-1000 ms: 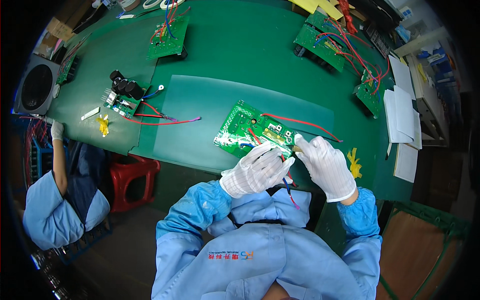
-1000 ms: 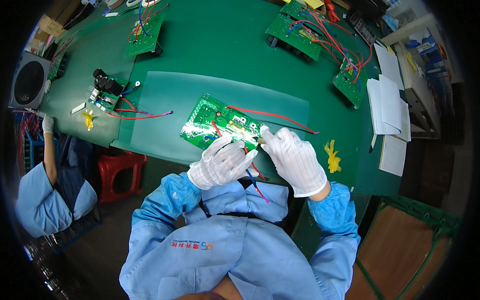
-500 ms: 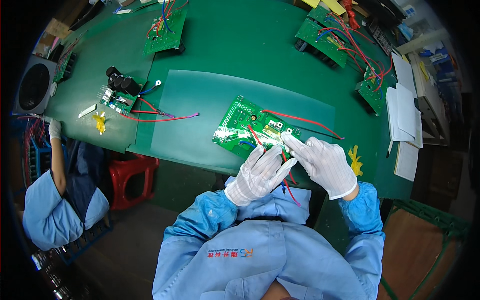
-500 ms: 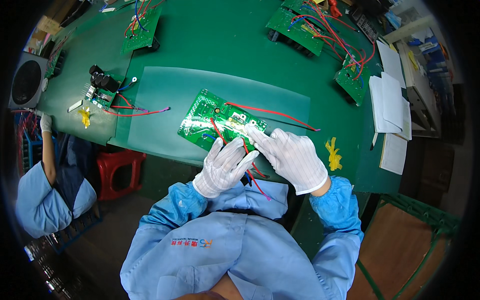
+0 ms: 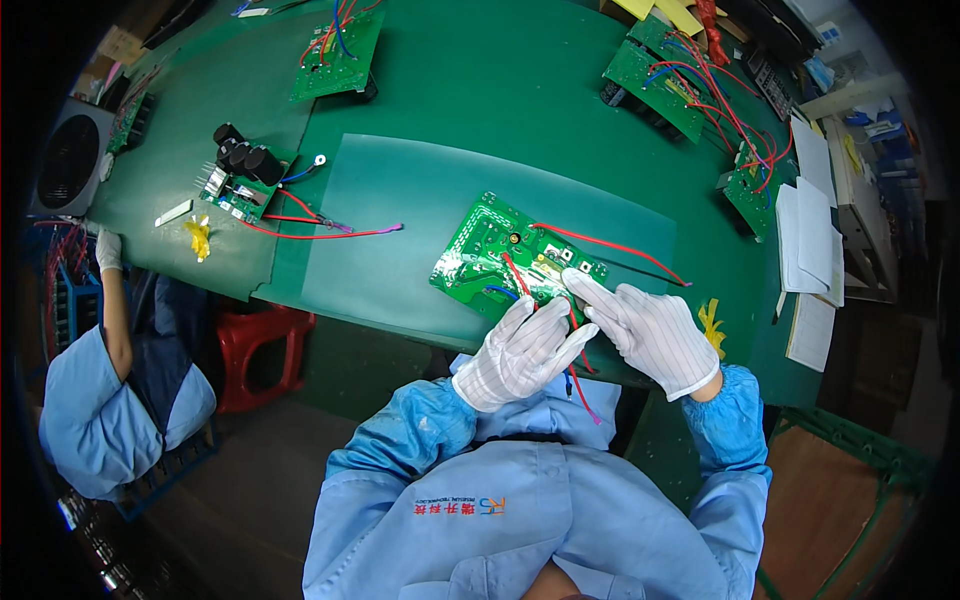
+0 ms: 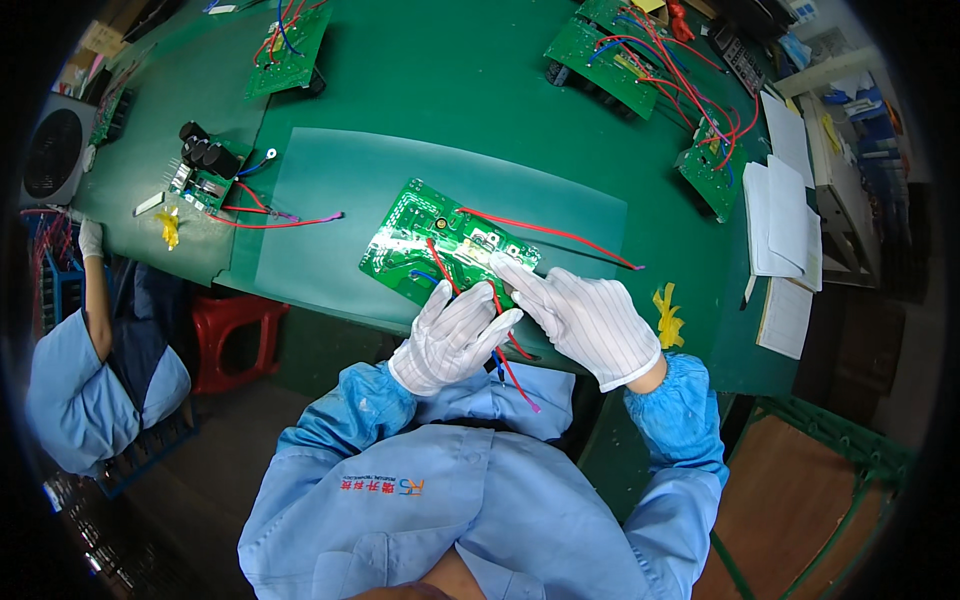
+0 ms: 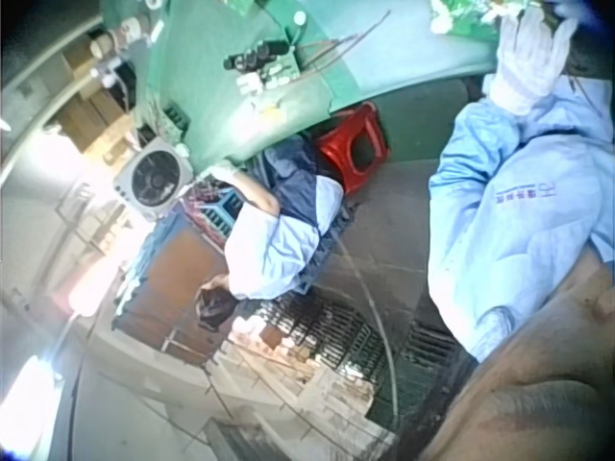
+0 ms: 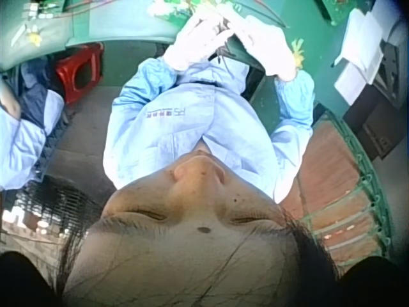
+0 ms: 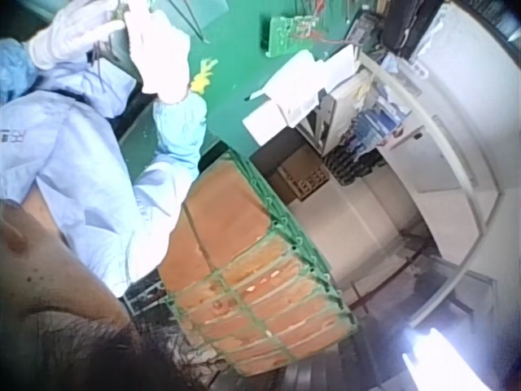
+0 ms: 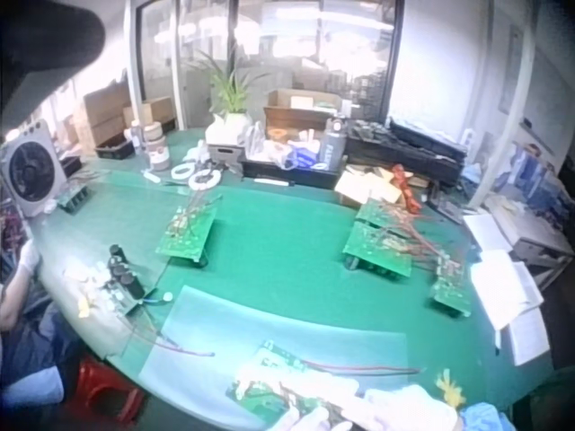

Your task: Assembling electronic components onto a printed circuit board.

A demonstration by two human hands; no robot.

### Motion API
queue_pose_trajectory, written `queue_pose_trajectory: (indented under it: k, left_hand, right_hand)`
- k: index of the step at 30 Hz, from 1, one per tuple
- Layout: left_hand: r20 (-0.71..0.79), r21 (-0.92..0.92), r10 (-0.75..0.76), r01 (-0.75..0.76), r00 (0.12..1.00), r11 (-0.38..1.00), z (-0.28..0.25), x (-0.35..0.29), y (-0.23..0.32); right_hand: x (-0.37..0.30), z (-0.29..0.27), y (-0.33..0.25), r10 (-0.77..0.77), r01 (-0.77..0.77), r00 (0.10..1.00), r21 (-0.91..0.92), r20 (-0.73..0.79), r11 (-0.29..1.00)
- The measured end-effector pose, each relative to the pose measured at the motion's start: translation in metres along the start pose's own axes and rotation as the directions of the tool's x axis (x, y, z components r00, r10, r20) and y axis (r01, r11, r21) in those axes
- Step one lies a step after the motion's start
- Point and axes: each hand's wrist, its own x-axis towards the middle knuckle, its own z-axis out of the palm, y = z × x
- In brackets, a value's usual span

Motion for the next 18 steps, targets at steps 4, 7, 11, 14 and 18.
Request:
queue_pose_trajectory:
  k: [4, 7, 11, 14, 18]
  left_hand:
    - [0.014, -0.037, -0.029, 0.030, 0.999, 0.999, 0.002, -0.003, 0.001]
    - [-0.006, -0.036, -0.031, 0.031, 1.000, 0.999, 0.003, -0.003, 0.001]
    - [-0.020, -0.032, -0.022, 0.021, 1.000, 0.999, 0.001, -0.001, 0.001]
    - [0.013, -0.091, -0.027, 0.028, 1.000, 0.995, -0.002, 0.004, -0.002]
    - [-0.016, -0.065, -0.025, 0.024, 1.000, 0.998, 0.000, 0.005, 0.000]
  right_hand:
    - [0.005, 0.001, -0.008, 0.018, -0.019, 0.999, -0.027, -0.051, 0.999]
    - [0.004, 0.011, -0.010, 0.009, -0.016, 0.992, -0.057, -0.126, 0.998]
    - [0.007, 0.014, -0.009, 0.055, -0.049, 0.995, 0.069, -0.088, 0.996]
    - [0.014, 0.033, -0.001, -0.017, 0.115, 0.935, 0.260, -0.354, 0.959]
    - [0.023, 0.012, -0.002, 0.070, 0.179, 0.880, 0.466, -0.469, 0.866]
